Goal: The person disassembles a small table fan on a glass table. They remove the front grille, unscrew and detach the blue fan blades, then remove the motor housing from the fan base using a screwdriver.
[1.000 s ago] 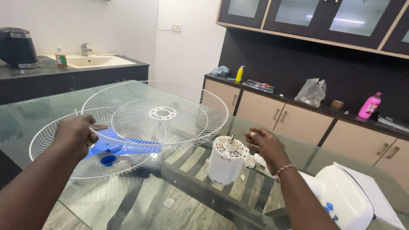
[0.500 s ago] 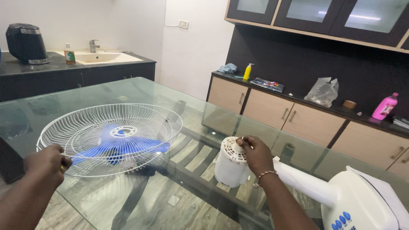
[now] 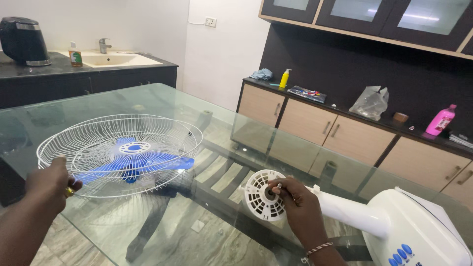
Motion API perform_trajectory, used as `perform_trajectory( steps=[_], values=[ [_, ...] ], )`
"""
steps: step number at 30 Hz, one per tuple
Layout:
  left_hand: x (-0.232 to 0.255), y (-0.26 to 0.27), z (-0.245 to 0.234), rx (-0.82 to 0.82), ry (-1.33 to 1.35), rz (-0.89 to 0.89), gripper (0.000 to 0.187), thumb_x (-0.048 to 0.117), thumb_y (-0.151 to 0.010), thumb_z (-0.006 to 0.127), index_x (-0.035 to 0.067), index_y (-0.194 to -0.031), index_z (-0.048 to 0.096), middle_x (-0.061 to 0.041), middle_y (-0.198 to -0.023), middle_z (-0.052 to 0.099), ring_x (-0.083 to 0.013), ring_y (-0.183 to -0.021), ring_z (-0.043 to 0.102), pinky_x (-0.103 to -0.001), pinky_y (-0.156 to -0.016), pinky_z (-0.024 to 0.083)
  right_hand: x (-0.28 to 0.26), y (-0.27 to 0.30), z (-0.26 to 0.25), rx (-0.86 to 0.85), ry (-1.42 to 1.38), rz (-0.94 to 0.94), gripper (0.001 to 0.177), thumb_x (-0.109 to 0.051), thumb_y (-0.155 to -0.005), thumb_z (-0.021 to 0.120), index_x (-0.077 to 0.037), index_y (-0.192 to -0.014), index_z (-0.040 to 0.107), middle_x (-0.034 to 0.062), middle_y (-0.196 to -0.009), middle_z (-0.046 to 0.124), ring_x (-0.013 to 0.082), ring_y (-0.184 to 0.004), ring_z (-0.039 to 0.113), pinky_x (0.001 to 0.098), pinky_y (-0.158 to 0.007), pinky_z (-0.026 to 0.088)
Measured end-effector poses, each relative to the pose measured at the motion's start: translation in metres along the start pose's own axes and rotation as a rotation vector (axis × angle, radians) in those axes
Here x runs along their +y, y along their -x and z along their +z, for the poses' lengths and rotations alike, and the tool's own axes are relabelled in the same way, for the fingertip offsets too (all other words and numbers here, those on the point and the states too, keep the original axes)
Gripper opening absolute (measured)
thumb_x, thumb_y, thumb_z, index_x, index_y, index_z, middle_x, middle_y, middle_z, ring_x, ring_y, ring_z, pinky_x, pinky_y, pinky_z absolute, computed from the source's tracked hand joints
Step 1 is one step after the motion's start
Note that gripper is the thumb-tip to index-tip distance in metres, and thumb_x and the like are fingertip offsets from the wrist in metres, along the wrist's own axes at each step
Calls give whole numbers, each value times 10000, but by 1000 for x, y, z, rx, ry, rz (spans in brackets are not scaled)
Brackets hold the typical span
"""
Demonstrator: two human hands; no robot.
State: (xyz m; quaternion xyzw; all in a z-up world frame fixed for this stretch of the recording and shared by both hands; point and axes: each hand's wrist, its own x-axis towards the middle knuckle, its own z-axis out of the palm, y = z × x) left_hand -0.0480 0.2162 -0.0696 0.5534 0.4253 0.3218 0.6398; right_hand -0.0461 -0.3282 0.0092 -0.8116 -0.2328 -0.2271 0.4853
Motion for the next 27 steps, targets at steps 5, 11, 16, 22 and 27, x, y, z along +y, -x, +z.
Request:
perform_trajectory(
  steps=[5, 11, 16, 22, 27],
  values=[
    [-6, 3, 2, 172, -160, 38, 741, 385, -1050, 601, -155, -1414, 246, -367, -1393, 325, -373, -908, 654, -402, -685, 587, -7, 14, -11, -22, -50, 54, 126, -106, -926, 677, -39, -974, 771, 55, -964, 820, 110, -935, 732, 342, -1024, 526],
    [-25, 9, 16, 429, -402, 789, 647, 159, -1040, 671, -122, -1430, 238, -337, -1364, 350, -429, -1221, 512, -528, -903, 517, -12, 23, -21, -36, -58, -30, 135, -96, -927, 683, -37, -1006, 775, 51, -988, 824, 121, -979, 738, 295, -968, 533],
    [-3, 110, 37, 151, -303, 1094, 387, 73, -1011, 641, -46, -1324, 448, -261, -1303, 392, -312, -1114, 535, -384, -863, 581, -18, 24, -26, -26, -99, 102, 157, -130, -912, 696, -49, -996, 801, 43, -966, 808, 122, -902, 742, 290, -811, 596],
    [-7, 266, 78, -392, -155, 1098, 320, 179, -884, 702, 47, -1142, 567, -135, -1131, 525, -229, -914, 611, -367, -715, 579, -17, 15, -27, -62, -111, 22, 193, -185, -914, 706, -32, -994, 793, 59, -969, 800, 119, -892, 731, 271, -800, 588],
    [-37, 319, 102, -757, -90, 1009, 754, 443, -691, 891, 60, -1252, 561, -149, -1270, 558, -322, -1180, 613, -441, -962, 519, -9, -2, -22, -93, -77, 181, 234, -239, -921, 693, -52, -1009, 802, 46, -928, 772, 100, -826, 723, 269, -720, 584]
  ],
)
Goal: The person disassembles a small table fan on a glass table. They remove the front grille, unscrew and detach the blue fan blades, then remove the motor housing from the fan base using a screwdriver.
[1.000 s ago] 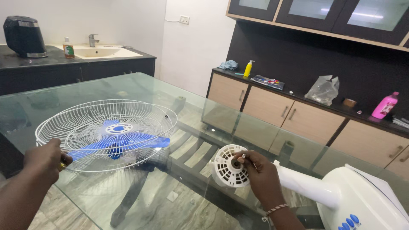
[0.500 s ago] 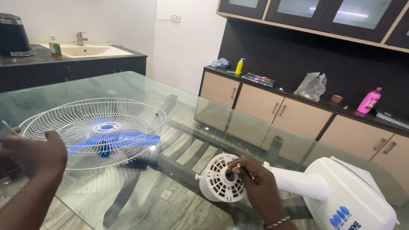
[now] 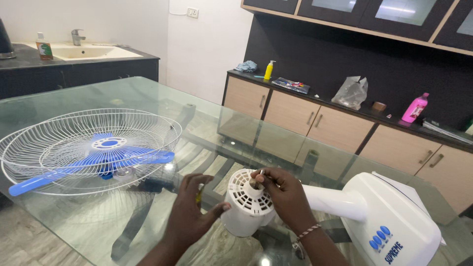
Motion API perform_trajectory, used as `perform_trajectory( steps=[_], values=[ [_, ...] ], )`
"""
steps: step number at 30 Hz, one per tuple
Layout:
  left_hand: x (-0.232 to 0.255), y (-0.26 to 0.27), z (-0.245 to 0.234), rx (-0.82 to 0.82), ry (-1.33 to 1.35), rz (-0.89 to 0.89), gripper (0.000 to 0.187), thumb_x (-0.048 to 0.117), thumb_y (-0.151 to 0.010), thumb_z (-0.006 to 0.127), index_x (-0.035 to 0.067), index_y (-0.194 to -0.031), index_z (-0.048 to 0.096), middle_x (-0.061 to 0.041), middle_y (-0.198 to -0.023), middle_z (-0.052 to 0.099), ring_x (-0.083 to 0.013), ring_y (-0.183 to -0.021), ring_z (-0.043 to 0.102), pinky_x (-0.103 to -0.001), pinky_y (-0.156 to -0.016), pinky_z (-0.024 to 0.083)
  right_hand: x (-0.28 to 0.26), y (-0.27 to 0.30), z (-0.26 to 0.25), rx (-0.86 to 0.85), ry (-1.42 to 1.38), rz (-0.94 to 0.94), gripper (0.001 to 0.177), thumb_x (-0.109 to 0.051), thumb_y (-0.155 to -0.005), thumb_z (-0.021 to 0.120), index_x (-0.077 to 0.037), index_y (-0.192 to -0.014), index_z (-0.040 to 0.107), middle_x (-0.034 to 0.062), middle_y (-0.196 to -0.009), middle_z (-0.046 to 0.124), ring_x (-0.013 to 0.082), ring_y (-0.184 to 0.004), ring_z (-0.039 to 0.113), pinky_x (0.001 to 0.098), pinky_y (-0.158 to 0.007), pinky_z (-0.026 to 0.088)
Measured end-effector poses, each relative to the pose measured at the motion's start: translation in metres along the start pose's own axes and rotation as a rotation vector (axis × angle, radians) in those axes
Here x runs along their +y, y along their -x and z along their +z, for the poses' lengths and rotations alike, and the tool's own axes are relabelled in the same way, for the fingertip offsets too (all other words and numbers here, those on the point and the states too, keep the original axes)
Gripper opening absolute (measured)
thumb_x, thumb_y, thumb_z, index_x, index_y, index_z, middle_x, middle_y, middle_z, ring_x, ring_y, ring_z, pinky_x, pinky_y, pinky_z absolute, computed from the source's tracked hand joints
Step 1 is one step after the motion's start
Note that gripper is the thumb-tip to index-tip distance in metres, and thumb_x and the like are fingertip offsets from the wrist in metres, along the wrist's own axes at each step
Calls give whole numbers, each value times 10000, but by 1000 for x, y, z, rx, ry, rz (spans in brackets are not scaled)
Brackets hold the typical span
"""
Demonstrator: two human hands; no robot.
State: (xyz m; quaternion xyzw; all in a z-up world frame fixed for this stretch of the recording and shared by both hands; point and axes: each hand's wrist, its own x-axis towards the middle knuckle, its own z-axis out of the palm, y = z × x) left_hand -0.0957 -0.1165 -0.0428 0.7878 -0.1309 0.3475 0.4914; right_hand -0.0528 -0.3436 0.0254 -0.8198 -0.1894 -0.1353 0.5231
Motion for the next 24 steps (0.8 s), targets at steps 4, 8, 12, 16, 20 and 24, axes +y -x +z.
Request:
perform_trajectory(
  steps=[4, 8, 12, 16, 20, 24],
  values=[
    [-8, 9, 28, -104, 98, -91, 1004, 493, -560, 941, 91, -1374, 513, -133, -1353, 557, -302, -1276, 585, -426, -996, 513, 5, -13, 2, -22, -4, 7, 252, -261, -930, 689, -44, -1006, 791, 27, -931, 769, 79, -819, 710, 252, -720, 576],
    [-16, 6, 43, -112, 180, -107, 1076, 498, -554, 941, 104, -1437, 470, -139, -1431, 575, -286, -1313, 593, -415, -1005, 519, 12, -19, 5, -41, -36, 35, 270, -269, -954, 664, -39, -1027, 782, 36, -919, 760, 85, -820, 696, 251, -727, 567],
    [-17, 4, 50, -216, 258, -310, 1039, 501, -586, 913, 167, -1470, 483, -115, -1302, 716, -245, -1197, 720, -395, -969, 578, 16, -18, 6, -43, -70, 32, 274, -270, -954, 659, -38, -1042, 777, 31, -969, 744, 84, -868, 709, 251, -755, 578],
    [-19, 5, 55, -230, 272, -386, 1009, 498, -591, 902, 189, -1461, 497, -118, -1253, 753, -243, -1110, 775, -394, -914, 620, 20, -18, 3, -72, -124, 112, 285, -271, -965, 658, -42, -1097, 764, 95, -1012, 795, 100, -899, 723, 257, -783, 585],
    [-21, 5, 56, -230, 322, -357, 980, 492, -607, 904, 201, -1452, 502, -123, -1278, 728, -251, -1141, 752, -401, -919, 619, 19, -20, -9, -147, -230, 169, 359, -290, -946, 645, -50, -1200, 728, 120, -1135, 780, 154, -1021, 726, 309, -888, 592],
    [-19, 4, 54, -217, 253, -314, 987, 506, -609, 902, 205, -1462, 508, -129, -1262, 739, -261, -1147, 746, -414, -899, 618, 14, -18, -19, -134, -195, 113, 655, -465, -866, 682, -78, -1385, 582, 118, -1410, 638, 242, -1310, 608, 394, -1052, 525]
  ],
)
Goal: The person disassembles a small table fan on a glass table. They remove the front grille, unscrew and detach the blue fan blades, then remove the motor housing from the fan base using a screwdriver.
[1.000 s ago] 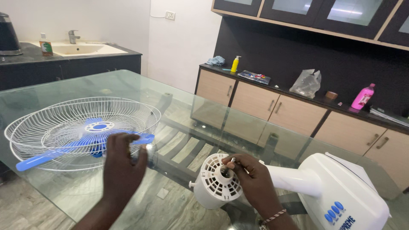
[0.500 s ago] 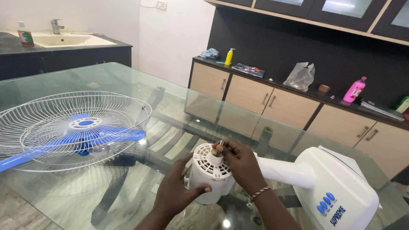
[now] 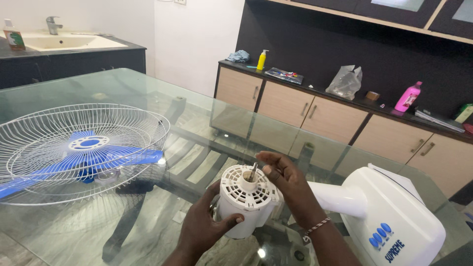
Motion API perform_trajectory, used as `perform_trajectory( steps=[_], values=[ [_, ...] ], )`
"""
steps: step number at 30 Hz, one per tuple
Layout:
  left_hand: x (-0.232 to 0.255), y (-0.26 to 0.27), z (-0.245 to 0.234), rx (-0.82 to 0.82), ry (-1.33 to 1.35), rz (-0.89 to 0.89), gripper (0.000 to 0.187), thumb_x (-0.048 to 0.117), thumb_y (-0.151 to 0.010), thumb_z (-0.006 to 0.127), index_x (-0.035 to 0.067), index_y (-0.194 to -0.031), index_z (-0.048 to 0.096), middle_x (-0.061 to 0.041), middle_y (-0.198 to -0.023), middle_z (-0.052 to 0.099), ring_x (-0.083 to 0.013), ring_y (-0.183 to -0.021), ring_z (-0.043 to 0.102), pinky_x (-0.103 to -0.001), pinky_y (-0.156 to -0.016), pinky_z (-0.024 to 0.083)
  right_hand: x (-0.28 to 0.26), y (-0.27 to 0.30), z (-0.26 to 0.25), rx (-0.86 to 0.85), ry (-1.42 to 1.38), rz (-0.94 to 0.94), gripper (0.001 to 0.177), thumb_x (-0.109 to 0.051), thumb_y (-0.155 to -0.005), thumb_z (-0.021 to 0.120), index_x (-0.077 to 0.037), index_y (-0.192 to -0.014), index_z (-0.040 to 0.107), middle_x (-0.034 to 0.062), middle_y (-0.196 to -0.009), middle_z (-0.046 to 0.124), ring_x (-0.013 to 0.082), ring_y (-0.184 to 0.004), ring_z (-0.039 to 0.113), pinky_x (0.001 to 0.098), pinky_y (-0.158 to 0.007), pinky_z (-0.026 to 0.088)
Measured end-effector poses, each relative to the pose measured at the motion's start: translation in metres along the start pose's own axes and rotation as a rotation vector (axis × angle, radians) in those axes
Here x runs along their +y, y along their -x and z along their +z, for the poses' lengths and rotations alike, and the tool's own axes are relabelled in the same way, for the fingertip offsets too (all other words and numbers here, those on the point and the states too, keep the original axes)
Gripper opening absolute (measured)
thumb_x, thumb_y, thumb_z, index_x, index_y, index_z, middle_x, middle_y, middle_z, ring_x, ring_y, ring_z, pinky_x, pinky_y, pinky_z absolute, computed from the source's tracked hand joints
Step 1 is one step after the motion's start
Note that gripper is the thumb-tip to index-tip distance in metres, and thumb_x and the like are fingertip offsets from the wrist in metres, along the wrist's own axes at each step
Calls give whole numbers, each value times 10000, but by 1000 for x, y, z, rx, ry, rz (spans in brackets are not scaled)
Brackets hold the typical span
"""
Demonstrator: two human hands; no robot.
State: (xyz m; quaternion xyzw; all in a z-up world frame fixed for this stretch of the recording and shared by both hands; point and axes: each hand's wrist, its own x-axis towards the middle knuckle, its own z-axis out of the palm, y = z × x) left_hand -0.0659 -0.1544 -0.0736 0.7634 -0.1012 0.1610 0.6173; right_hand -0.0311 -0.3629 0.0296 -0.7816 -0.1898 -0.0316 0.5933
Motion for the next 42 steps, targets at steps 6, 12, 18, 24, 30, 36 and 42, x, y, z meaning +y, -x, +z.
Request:
perform_trajectory(
  steps=[6, 12, 18, 24, 30, 36, 42],
  values=[
    [-1, -2, 0, -16, -22, -57, 996, 516, -630, 893, 225, -1499, 504, -120, -1233, 753, -256, -1122, 764, -409, -917, 621, -6, 6, 20, -155, 736, 102, 1416, -697, -514, 868, -224, -1629, 133, 146, -1636, 318, 395, -1500, 295, 510, -1177, 330],
    [-2, -1, -1, -17, 23, -19, 991, 426, -619, 909, 226, -1500, 501, -112, -1223, 763, -254, -1098, 776, -404, -885, 638, -21, 4, 23, -149, 812, 64, 1414, -718, -443, 884, -213, -1598, 244, 177, -1559, 432, 401, -1474, 377, 509, -1171, 363],
    [-2, -3, 0, -14, 27, -30, 967, 411, -619, 920, 216, -1473, 510, -109, -1235, 758, -253, -1104, 774, -403, -893, 636, -30, 7, 27, -119, 764, 69, 1320, -667, -435, 885, -198, -1546, 350, 161, -1490, 519, 363, -1418, 479, 473, -1127, 442],
    [-2, -2, 0, -14, 31, -19, 970, 435, -606, 919, 215, -1455, 504, -116, -1231, 759, -266, -1111, 773, -405, -893, 628, -17, 6, 17, -137, 718, 24, 1218, -646, -524, 873, -187, -1546, 394, 161, -1472, 545, 343, -1387, 520, 459, -1106, 447],
    [3, 1, 0, 6, -108, -26, 963, 519, -633, 875, 222, -1471, 503, -121, -1235, 736, -292, -1116, 746, -416, -885, 607, 11, 1, -11, 123, 281, -33, 604, -489, -900, 633, -123, -1380, 597, 130, -1363, 705, 261, -1283, 661, 396, -1042, 549],
    [-9, 6, -1, 83, -87, 91, 648, 502, -877, 643, 138, -1391, 494, -134, -1263, 680, -301, -1072, 744, -411, -876, 586, 34, 20, -13, 395, 588, -263, 366, -320, -971, 592, -90, -1237, 692, 124, -1216, 730, 298, -1181, 653, 427, -981, 516],
    [-28, 7, 4, 284, -77, 132, 297, 247, -973, 451, 71, -1189, 554, -129, -1059, 626, -273, -872, 681, -409, -793, 543, 33, 10, -11, 319, 698, -194, 328, -286, -978, 551, -105, -1215, 687, 78, -1098, 777, 303, -1133, 661, 439, -984, 492]
  ],
)
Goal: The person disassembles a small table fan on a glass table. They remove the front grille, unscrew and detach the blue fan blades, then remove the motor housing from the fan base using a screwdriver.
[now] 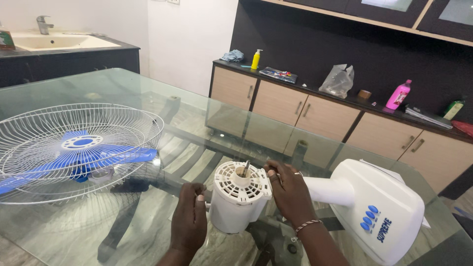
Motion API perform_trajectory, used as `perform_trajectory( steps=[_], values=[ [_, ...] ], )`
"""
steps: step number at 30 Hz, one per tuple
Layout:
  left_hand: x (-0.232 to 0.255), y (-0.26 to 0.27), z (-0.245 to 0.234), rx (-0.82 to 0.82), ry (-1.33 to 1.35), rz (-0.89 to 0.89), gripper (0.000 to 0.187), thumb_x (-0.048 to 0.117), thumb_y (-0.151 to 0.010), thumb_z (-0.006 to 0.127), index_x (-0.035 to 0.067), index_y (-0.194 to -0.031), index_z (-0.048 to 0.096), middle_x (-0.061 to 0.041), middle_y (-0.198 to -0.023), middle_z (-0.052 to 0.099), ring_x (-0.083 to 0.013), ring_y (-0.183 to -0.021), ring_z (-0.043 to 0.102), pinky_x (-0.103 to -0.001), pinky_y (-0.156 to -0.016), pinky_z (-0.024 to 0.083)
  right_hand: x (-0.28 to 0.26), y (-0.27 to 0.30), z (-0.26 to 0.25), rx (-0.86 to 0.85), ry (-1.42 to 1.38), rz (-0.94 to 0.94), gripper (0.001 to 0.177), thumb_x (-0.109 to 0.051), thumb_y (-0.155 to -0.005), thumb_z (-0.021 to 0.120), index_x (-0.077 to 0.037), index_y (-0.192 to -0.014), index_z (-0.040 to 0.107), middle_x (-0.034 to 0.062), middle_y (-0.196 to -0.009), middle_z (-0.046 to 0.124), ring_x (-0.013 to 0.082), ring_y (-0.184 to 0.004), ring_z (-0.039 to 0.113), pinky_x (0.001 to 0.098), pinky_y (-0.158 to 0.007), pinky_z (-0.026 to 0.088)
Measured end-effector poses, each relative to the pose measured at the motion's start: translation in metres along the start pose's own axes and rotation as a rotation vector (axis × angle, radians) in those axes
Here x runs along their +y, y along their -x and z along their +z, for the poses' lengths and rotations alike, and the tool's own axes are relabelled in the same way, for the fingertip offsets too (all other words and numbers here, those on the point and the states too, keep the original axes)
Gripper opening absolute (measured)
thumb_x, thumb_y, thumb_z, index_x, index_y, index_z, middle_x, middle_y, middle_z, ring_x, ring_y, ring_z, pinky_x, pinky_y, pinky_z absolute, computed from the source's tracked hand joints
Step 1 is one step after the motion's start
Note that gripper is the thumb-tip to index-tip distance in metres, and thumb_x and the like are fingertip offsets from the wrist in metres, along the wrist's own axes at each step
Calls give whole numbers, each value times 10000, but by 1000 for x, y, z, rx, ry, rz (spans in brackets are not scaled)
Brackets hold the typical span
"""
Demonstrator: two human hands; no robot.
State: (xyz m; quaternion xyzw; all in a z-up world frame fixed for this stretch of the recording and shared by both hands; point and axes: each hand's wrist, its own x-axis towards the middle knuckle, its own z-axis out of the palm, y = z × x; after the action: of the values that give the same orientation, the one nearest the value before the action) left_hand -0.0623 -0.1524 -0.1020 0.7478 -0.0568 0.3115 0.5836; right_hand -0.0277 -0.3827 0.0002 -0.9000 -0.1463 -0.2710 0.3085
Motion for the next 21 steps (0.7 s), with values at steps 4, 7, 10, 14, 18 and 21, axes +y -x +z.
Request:
perform_trajectory(
  steps=[4, 7, 10, 14, 18, 21],
  values=[
    [-4, -3, 1, 100, -15, 97, 200, 164, -1038, 425, 37, -1094, 569, -146, -997, 579, -276, -886, 623, -413, -797, 513, 0, -4, 2, -30, 2, 21, 303, -269, -982, 538, -102, -1174, 703, 96, -1088, 760, 306, -1124, 657, 438, -979, 498],
    [2, -6, -3, 154, -25, 65, 214, 155, -1038, 436, 35, -1087, 606, -137, -974, 598, -256, -884, 624, -388, -797, 500, 0, 2, 7, 20, 97, -71, 297, -243, -997, 516, -102, -1158, 722, 103, -1069, 770, 329, -1141, 615, 458, -998, 467],
    [17, -15, -8, 180, 96, -47, 216, 176, -1010, 485, 40, -1071, 641, -122, -958, 638, -223, -859, 638, -358, -777, 509, -1, 9, 9, 69, 52, -82, 298, -231, -996, 512, -96, -1141, 736, 128, -1065, 756, 329, -1168, 602, 465, -975, 465],
    [41, -34, -4, 119, 170, -47, 193, 199, -984, 553, 47, -1040, 659, -92, -945, 688, -173, -860, 661, -332, -778, 522, -3, 26, 13, 178, 43, -77, 308, -233, -1019, 494, -100, -1151, 738, 131, -1064, 756, 328, -1187, 594, 466, -975, 472],
    [66, -51, 7, 62, 193, 139, 201, 147, -1001, 518, 35, -1062, 674, -90, -974, 667, -183, -903, 667, -340, -822, 524, -6, 35, 14, 231, 58, -121, 313, -225, -1029, 474, -93, -1163, 724, 126, -1090, 756, 329, -1236, 581, 474, -980, 470],
    [81, -61, 14, 41, 225, 268, 265, 90, -1020, 465, 24, -1164, 677, -110, -1028, 633, -205, -967, 645, -351, -874, 515, -4, 34, 13, 203, 57, -127, 310, -222, -1030, 477, -92, -1185, 712, 126, -1102, 752, 322, -1255, 578, 473, -979, 471]
  ],
)
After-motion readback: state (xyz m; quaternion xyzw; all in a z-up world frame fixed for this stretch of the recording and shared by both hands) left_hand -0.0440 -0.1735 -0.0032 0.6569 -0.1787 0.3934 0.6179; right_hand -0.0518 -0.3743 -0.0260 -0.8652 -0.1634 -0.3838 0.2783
